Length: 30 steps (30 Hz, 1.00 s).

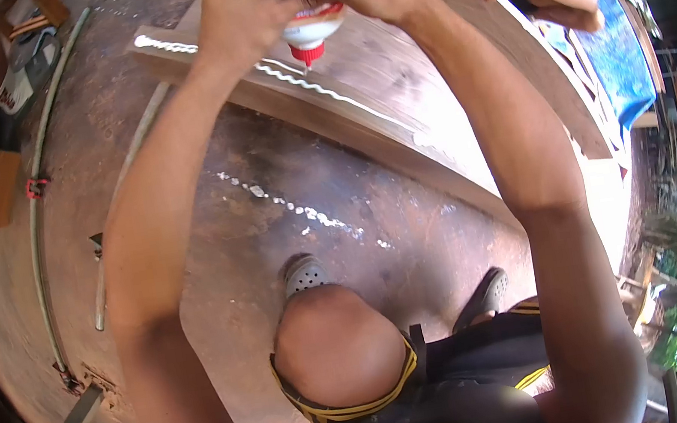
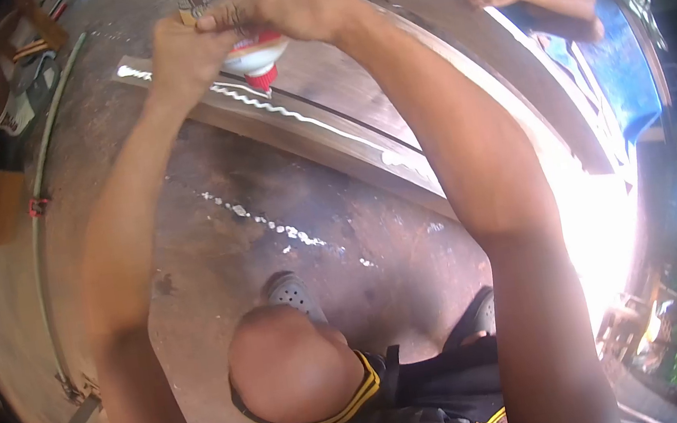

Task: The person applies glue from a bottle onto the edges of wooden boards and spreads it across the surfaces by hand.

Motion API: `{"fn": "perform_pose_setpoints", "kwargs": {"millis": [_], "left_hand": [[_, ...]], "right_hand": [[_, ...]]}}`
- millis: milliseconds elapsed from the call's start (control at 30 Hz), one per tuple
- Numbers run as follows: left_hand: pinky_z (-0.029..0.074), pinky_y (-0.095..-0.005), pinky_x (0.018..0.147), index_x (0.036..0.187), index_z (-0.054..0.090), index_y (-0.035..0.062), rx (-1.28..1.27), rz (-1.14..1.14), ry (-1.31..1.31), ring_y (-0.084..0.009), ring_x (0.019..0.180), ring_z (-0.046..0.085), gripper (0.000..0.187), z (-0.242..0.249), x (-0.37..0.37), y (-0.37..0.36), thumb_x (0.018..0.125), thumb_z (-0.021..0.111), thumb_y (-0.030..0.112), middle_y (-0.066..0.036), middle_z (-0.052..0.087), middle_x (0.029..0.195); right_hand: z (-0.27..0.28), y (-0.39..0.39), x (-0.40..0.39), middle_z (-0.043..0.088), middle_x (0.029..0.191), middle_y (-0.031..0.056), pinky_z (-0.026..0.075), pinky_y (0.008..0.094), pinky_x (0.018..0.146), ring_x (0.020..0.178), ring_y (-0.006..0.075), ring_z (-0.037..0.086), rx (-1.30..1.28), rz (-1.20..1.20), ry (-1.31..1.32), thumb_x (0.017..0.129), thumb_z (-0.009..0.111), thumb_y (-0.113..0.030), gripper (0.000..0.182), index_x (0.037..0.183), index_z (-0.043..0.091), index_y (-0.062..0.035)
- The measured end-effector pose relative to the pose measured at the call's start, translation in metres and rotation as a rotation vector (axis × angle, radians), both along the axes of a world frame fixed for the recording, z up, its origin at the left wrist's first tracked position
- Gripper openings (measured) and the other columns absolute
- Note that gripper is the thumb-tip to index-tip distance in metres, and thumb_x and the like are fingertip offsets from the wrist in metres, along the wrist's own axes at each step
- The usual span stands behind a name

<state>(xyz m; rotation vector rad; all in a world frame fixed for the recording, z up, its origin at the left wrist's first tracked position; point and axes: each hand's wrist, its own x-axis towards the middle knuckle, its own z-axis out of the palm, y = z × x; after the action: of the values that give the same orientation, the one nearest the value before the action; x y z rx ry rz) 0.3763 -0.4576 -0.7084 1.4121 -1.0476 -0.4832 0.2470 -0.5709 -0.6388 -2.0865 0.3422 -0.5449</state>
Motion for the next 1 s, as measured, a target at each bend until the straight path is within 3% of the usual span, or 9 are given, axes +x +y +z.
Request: {"fn": "perform_pose_setpoints", "kwargs": {"millis": [100, 200, 433, 500, 633, 767, 833, 1000], "left_hand": [[0.06, -0.0308, 0.078, 0.097, 0.076, -0.0031, -0.044, -0.121, 0.126, -0.0131, 0.086, 0.073, 0.021, -0.023, -0.049, -0.012, 0.08, 0.085, 0.007, -0.009, 0.079, 0.093], [0.06, -0.0316, 0.079, 0.099, 0.076, -0.0032, -0.059, -0.167, 0.226, -0.0141, 0.087, 0.073, 0.022, -0.024, -0.104, -0.017, 0.08, 0.084, 0.006, -0.01, 0.079, 0.095], [0.06, -0.0323, 0.08, 0.099, 0.075, -0.0018, -0.044, -0.181, 0.248, -0.0137, 0.086, 0.074, 0.033, -0.033, -0.15, -0.025, 0.075, 0.089, 0.017, -0.01, 0.079, 0.091], [0.06, -0.0319, 0.08, 0.1, 0.076, -0.0019, -0.062, -0.129, 0.164, -0.0138, 0.086, 0.074, 0.031, -0.029, -0.137, -0.018, 0.076, 0.087, 0.014, -0.01, 0.079, 0.092], [0.06, -0.0315, 0.08, 0.1, 0.076, -0.0019, -0.086, -0.081, 0.105, -0.0133, 0.086, 0.074, 0.028, -0.03, -0.079, -0.004, 0.076, 0.085, 0.01, -0.011, 0.079, 0.093], [0.06, -0.0308, 0.078, 0.101, 0.075, -0.0028, -0.09, 0.033, -0.053, -0.0119, 0.085, 0.073, 0.027, -0.01, -0.009, 0.019, 0.077, 0.084, 0.007, -0.01, 0.079, 0.092], [0.06, -0.0301, 0.077, 0.101, 0.075, -0.0027, -0.073, 0.108, -0.149, -0.0124, 0.084, 0.073, 0.027, 0.002, 0.022, 0.032, 0.078, 0.084, 0.007, -0.009, 0.079, 0.092], [0.057, -0.0295, 0.073, 0.097, 0.076, -0.0056, -0.018, 0.198, -0.136, -0.0107, 0.08, 0.07, 0.026, -0.01, 0.097, 0.04, 0.08, 0.085, 0.012, -0.008, 0.077, 0.09]], "right_hand": [[-0.011, -0.01, -0.052, 0.079, 0.107, 0.0079, 0.057, 0.0304, 0.087, 0.094, 0.0128, 0.072, 0.039, 0.018, 0.061, 0.079, 0.092, -0.023, 0.045, 0.116, 0.076, -0.0019], [-0.014, -0.008, -0.104, 0.079, 0.098, 0.0132, 0.058, 0.0368, 0.088, 0.09, 0.0226, 0.075, -0.101, -0.242, 0.243, 0.066, 0.096, -0.046, 0.065, 0.109, 0.079, -0.0011], [-0.023, -0.011, -0.154, 0.078, 0.099, 0.019, 0.057, 0.0387, 0.089, 0.091, 0.0247, 0.075, -0.062, -0.272, 0.204, 0.066, 0.097, -0.043, 0.066, 0.108, 0.077, 0.0041], [-0.024, -0.008, -0.141, 0.078, 0.099, 0.0178, 0.057, 0.0388, 0.09, 0.092, 0.024, 0.075, 0.012, -0.244, 0.191, 0.065, 0.098, -0.044, 0.066, 0.108, 0.078, 0.0028], [-0.031, -0.005, -0.083, 0.079, 0.095, 0.0152, 0.058, 0.0368, 0.085, 0.087, 0.0219, 0.076, -0.088, -0.17, 0.118, 0.065, 0.097, -0.048, 0.066, 0.105, 0.079, 0.0009], [-0.021, 0.01, -0.005, 0.079, 0.093, 0.0171, 0.059, 0.0371, 0.083, 0.084, 0.0249, 0.076, -0.094, -0.101, 0.047, 0.063, 0.096, -0.054, 0.071, 0.106, 0.079, 0.001], [-0.007, 0.02, 0.026, 0.079, 0.107, 0.0083, 0.057, 0.0304, 0.087, 0.094, 0.0128, 0.072, 0.035, 0.115, -0.051, 0.079, 0.092, -0.023, 0.045, 0.115, 0.076, -0.001], [-0.009, 0.023, 0.091, 0.079, 0.108, 0.009, 0.057, 0.0322, 0.09, 0.097, 0.0148, 0.073, -0.011, 0.14, -0.128, 0.076, 0.094, -0.03, 0.051, 0.114, 0.076, -0.0012]]}}
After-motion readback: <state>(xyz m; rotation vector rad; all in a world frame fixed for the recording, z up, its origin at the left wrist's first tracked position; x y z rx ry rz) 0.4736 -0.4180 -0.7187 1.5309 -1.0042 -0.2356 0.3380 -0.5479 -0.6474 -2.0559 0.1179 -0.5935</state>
